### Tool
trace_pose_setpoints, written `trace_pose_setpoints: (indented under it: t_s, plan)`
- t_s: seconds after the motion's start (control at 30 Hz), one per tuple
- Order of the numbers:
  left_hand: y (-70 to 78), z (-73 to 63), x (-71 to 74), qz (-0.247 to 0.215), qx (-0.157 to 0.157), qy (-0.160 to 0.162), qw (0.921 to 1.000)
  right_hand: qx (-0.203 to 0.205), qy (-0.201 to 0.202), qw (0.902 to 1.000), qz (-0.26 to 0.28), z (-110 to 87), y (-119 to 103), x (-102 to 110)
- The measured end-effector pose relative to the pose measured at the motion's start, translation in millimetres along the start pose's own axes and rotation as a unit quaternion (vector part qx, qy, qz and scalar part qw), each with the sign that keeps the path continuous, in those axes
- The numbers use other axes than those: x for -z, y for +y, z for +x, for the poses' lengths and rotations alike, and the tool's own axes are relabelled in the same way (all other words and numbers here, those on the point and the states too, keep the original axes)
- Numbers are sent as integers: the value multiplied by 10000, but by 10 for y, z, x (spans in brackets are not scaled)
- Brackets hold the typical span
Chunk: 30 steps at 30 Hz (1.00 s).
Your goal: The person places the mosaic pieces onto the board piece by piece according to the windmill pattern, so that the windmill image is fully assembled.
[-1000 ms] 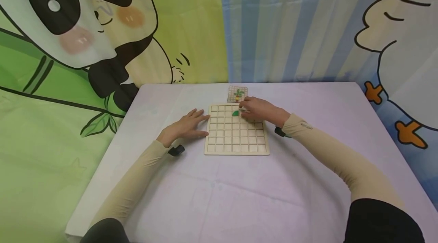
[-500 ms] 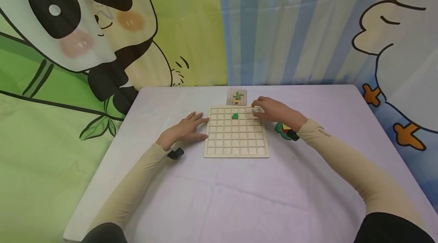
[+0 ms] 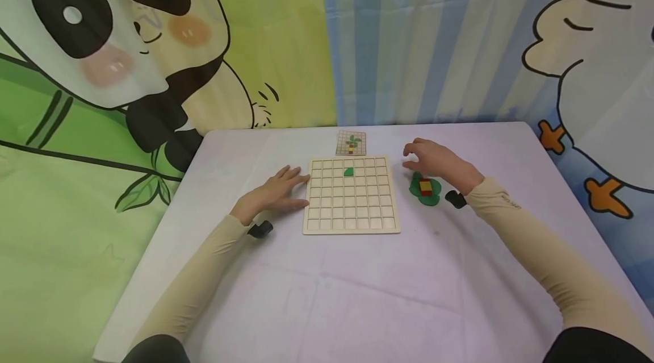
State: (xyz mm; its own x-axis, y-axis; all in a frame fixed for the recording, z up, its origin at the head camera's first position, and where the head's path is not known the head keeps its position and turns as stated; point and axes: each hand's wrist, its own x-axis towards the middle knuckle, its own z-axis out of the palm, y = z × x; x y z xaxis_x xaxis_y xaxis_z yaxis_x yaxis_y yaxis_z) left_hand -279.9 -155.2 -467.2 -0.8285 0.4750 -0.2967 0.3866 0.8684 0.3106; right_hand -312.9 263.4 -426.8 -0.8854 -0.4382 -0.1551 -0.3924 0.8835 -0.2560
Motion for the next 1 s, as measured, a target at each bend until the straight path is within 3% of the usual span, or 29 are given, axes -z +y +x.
trace_pose_setpoints:
  t_s: [0.17, 0.3, 0.4, 0.67, 0.9, 1.0]
  plan:
    - [-13, -7, 0, -23, -28, 9, 10000, -615, -520, 9963, -301, -49, 37, 61]
    - [-20, -5, -4, -29, -32, 3, 10000, -1146, -941, 9889, 25, -60, 48, 47]
    - [-21, 0, -9, -17, -20, 3, 10000, -1275, -1030, 9862, 213, -47, 61, 4]
    - [-14, 17, -17, -51, -5, -62, 10000, -886, -666, 9938, 61, 28, 60, -94]
    - [-24, 29, -14, 9, -7, -62, 10000, -172, -188, 9995, -207, 121, 16, -156]
    - [-18, 29, -2, -7, 9, -67, 10000, -140, -172, 9997, -132, 142, -4, -179]
